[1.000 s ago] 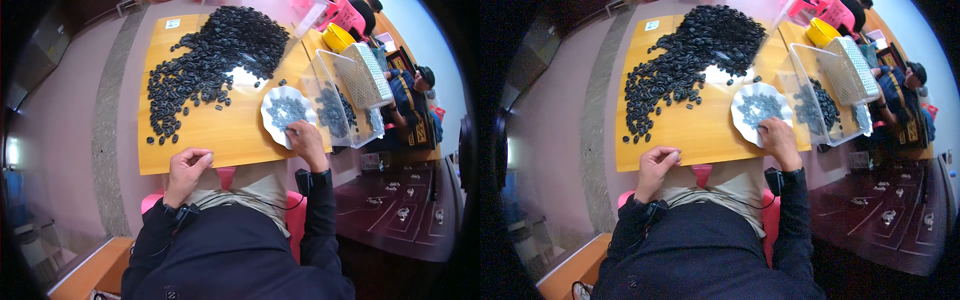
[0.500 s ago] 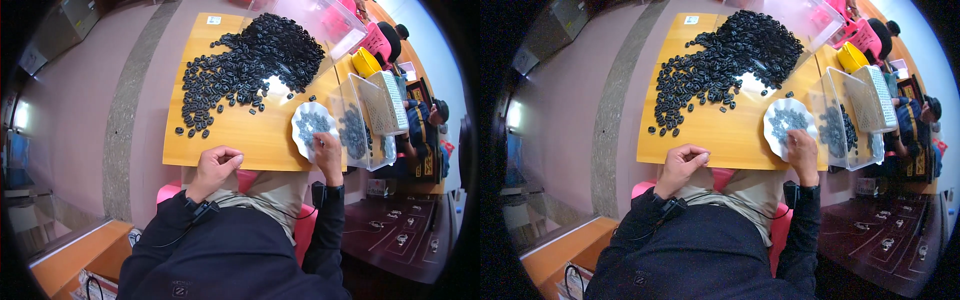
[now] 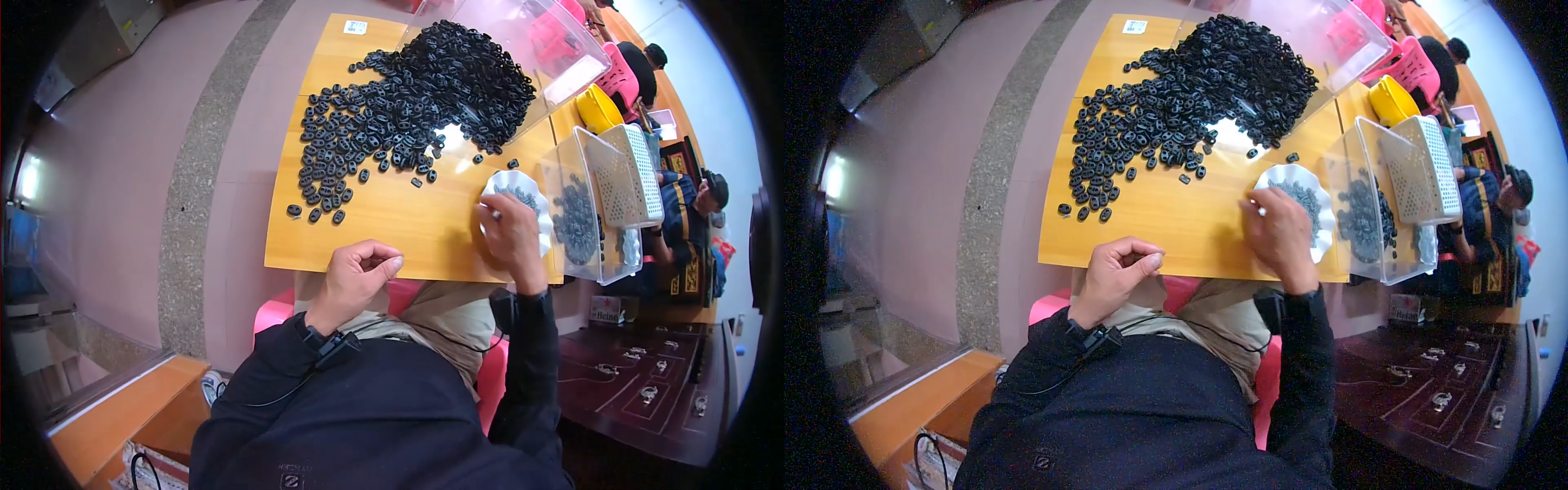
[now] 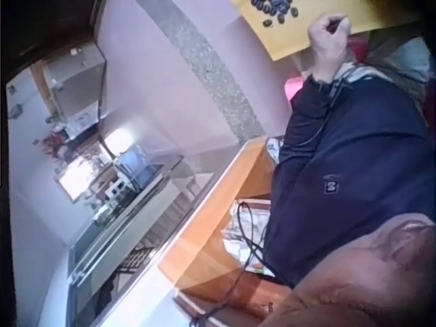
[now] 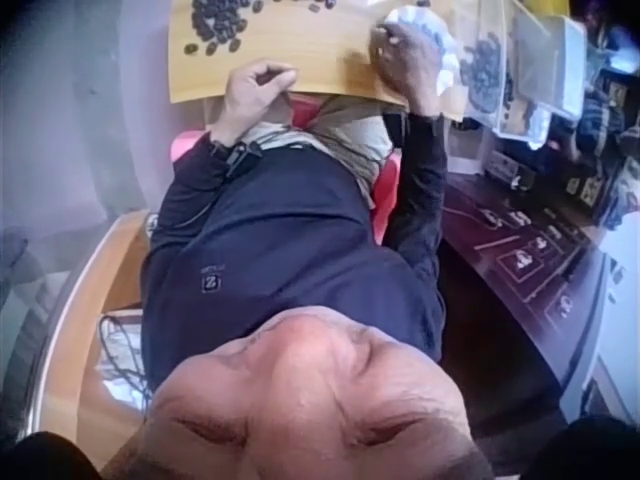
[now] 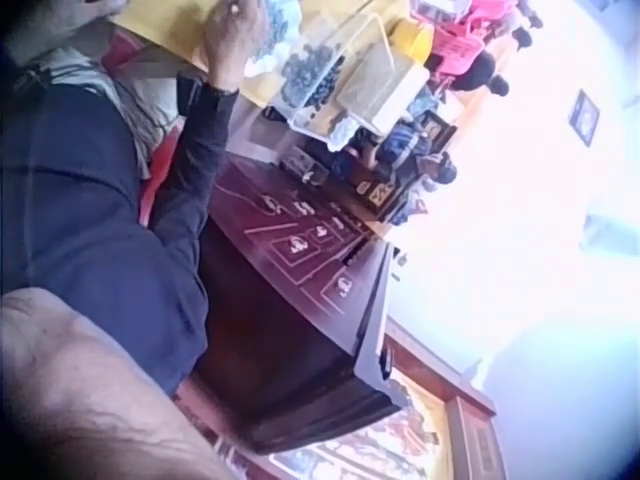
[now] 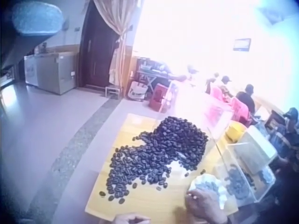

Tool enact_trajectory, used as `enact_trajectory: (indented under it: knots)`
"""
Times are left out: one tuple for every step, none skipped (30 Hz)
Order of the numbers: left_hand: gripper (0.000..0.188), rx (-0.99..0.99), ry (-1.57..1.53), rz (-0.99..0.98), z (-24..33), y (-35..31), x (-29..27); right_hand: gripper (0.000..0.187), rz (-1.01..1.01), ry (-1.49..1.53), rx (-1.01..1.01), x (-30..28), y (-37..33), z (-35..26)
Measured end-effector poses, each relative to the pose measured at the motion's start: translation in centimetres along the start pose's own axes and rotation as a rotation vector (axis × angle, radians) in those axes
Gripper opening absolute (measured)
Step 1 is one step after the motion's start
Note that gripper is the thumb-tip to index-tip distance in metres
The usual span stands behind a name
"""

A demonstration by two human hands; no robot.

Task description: The person picks up a black plastic cord lock and a metal spring by hand, inserts the spring into the cord lock, and places the assembled unit into a white bowl.

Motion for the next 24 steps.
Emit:
enact_trajectory:
  knots:
    - [0.012,0.0,-0.001,-0.001,-0.1,0.0,0.0,0.018,-0.052,0.015,-0.015,0.5,0.8,-1.4]
    - [0.012,-0.003,0.003,0.002,-0.1,0.0,0.0,0.019,-0.102,0.027,-0.029,1.0,1.6,-2.4]
    - [0.012,-0.006,0.008,0.004,-0.1,0.0,0.0,0.019,-0.099,0.024,-0.028,1.8,2.1,-2.4]
    - [0.012,-0.003,0.008,0.001,-0.2,0.1,0.1,0.02,-0.115,0.02,-0.017,3.0,2.6,-2.0]
    - [0.012,-0.01,-0.005,-0.007,-0.2,0.1,0.1,0.021,-0.132,0.018,-0.008,3.8,3.1,-1.9]
    - [0.012,-0.018,-0.019,-0.016,-0.2,0.1,0.1,0.023,-0.16,-0.022,0.004,4.3,3.5,-2.0]
    - [0.012,-0.016,-0.02,-0.016,-0.1,0.1,0.2,0.023,-0.159,-0.024,0.002,4.7,3.8,-1.9]
    - [0.012,-0.018,-0.019,-0.015,-0.1,0.0,0.2,0.024,-0.176,-0.039,-0.017,5.3,4.1,-1.9]
    - [0.012,-0.021,-0.019,-0.015,-0.1,0.0,0.1,0.026,-0.193,-0.055,-0.035,5.6,4.3,-1.9]
    - [0.012,-0.02,-0.021,-0.012,-0.2,0.0,0.1,0.026,-0.195,-0.056,-0.038,5.9,4.5,-1.8]
    - [0.012,-0.015,-0.014,-0.01,-0.3,-0.1,0.1,0.024,-0.203,-0.033,-0.021,6.0,4.6,-1.8]
    - [0.011,-0.01,-0.008,-0.007,-0.4,-0.1,0.1,0.023,-0.212,-0.011,-0.004,6.1,4.5,-1.8]
    - [0.011,-0.012,-0.01,-0.006,-0.4,-0.1,0.2,0.023,-0.215,-0.012,-0.004,6.2,4.5,-1.8]
    - [0.011,-0.006,-0.008,-0.008,-0.2,-0.1,0.2,0.022,-0.206,-0.031,-0.015,6.3,4.5,-1.7]
    - [0.011,0.0,-0.004,-0.01,-0.1,-0.1,0.2,0.02,-0.196,-0.05,-0.026,6.2,4.5,-1.7]
    - [0.011,0.0,-0.005,-0.01,-0.1,-0.1,0.1,0.02,-0.197,-0.05,-0.026,6.1,4.3,-1.6]
    - [0.011,-0.005,0.001,-0.01,-0.1,-0.1,0.1,0.019,-0.202,-0.048,-0.029,6.1,4.2,-1.6]
    - [0.011,-0.01,0.008,-0.011,-0.1,-0.1,0.1,0.019,-0.207,-0.045,-0.032,6.0,4.0,-1.6]
    - [0.011,-0.01,0.009,-0.01,-0.1,-0.2,0.1,0.019,-0.207,-0.044,-0.033,6.0,3.9,-1.6]
    - [0.012,-0.004,0.005,-0.011,-0.1,-0.2,0.1,0.019,-0.188,-0.054,-0.029,6.0,3.7,-1.5]
    - [0.012,0.001,0.001,-0.012,0.0,-0.2,0.2,0.019,-0.169,-0.063,-0.025,5.9,3.6,-1.5]
    - [0.012,0.002,0.002,-0.014,0.0,-0.2,0.2,0.019,-0.168,-0.064,-0.024,5.8,3.5,-1.5]
    - [0.012,-0.002,0.004,-0.016,0.0,-0.2,0.2,0.02,-0.129,-0.066,-0.002,5.8,3.4,-1.7]
    - [0.011,-0.006,0.006,-0.019,0.0,-0.1,0.2,0.02,-0.09,-0.069,0.02,5.9,3.4,-1.9]
Point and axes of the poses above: each hand's wrist, its own y-axis towards the middle knuckle, its own x-axis out of the palm, z = x × y, the point moved 2 cm from there along y, towards the middle knuckle, and after that the axes turned 4 degrees about -x, right-handed, at the moved point
